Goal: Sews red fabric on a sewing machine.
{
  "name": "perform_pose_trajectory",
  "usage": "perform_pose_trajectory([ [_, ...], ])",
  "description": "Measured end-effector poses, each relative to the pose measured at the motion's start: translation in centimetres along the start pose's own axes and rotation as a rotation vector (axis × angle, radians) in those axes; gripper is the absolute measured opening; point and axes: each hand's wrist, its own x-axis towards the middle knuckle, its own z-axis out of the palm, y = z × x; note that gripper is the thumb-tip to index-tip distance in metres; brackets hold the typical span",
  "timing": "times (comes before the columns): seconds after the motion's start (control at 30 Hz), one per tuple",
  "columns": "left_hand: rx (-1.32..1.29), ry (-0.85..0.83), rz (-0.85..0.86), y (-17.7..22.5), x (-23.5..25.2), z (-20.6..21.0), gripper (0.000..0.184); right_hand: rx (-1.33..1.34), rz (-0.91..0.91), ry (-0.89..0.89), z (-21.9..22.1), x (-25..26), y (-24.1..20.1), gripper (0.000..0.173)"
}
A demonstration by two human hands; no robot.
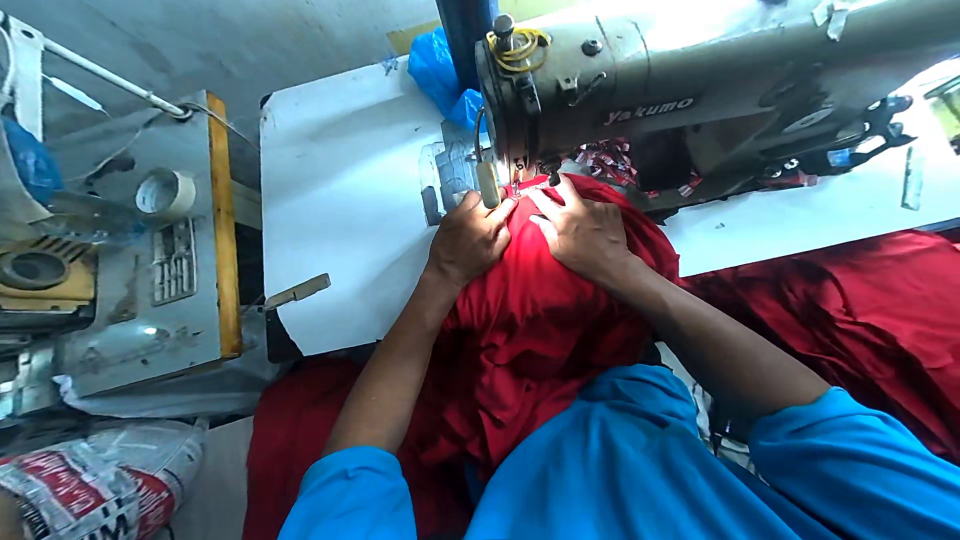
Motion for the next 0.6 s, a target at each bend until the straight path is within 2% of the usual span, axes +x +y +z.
perform_pose_trajectory([
  [0.6,-0.069,0.073,-0.042,-0.27,-0.23,0.15,0.036,0.065,-0.029,0.03,0.25,0.09,0.91,0.039],
])
